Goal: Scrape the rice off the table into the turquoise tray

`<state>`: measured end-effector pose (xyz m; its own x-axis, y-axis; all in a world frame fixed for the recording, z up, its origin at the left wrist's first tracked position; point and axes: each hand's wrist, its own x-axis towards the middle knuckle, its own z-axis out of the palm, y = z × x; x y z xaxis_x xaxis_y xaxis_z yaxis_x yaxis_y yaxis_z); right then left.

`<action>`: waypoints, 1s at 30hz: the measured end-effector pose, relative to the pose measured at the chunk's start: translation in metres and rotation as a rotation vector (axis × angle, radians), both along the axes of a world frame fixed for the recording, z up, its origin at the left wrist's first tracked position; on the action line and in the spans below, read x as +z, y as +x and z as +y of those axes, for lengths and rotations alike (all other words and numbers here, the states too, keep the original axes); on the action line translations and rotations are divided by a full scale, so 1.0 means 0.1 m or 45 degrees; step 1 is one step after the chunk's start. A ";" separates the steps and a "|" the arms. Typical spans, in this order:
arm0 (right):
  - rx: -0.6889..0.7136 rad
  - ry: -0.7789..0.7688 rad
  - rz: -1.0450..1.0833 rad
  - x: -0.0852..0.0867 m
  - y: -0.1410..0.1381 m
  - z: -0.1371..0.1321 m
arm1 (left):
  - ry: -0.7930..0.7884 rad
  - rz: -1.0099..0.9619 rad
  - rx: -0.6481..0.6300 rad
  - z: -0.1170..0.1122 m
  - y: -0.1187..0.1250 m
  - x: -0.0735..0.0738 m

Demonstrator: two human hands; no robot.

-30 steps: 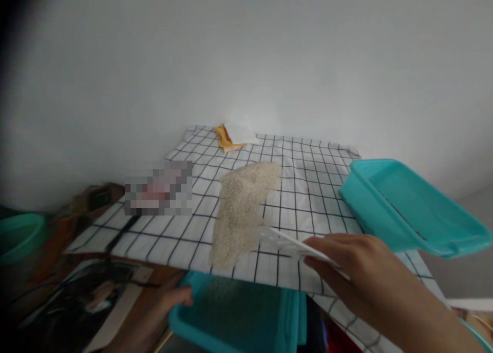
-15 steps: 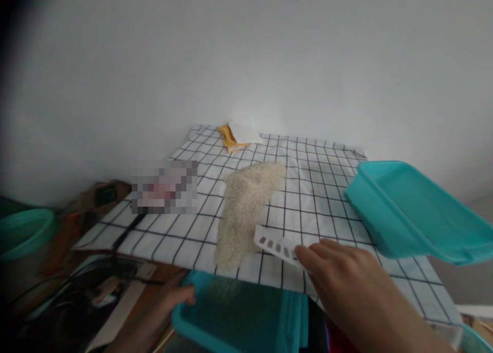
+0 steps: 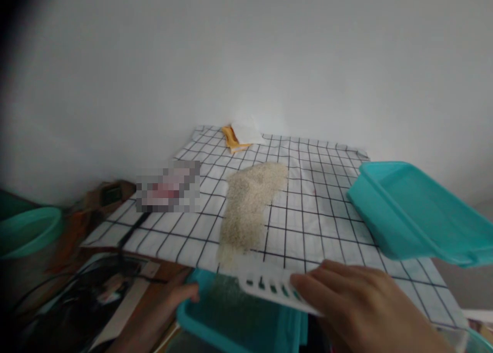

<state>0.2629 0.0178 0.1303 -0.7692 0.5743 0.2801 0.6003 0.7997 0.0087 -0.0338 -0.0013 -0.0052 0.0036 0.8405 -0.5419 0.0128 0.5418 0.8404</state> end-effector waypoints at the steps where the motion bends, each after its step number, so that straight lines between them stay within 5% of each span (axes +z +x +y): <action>1: -0.043 -0.020 0.016 0.00 0.00 0.06 | -0.003 0.016 0.005 0.00 0.00 -0.01; 7: -0.128 -0.144 0.019 -0.06 -0.19 0.38 | -0.039 0.100 0.018 0.03 -0.04 -0.13; 15: -0.113 -0.237 -0.193 0.01 -0.58 0.54 | -0.045 0.129 0.065 0.04 -0.11 -0.10; 30: 0.064 -0.019 -0.065 -0.11 -0.53 0.16 | 0.033 0.037 0.055 -0.01 -0.14 -0.07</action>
<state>0.2097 0.0334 0.1194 -0.8101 0.5386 0.2315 0.5586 0.8290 0.0259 -0.0477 -0.0026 -0.0117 -0.0483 0.8532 -0.5193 0.0143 0.5205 0.8538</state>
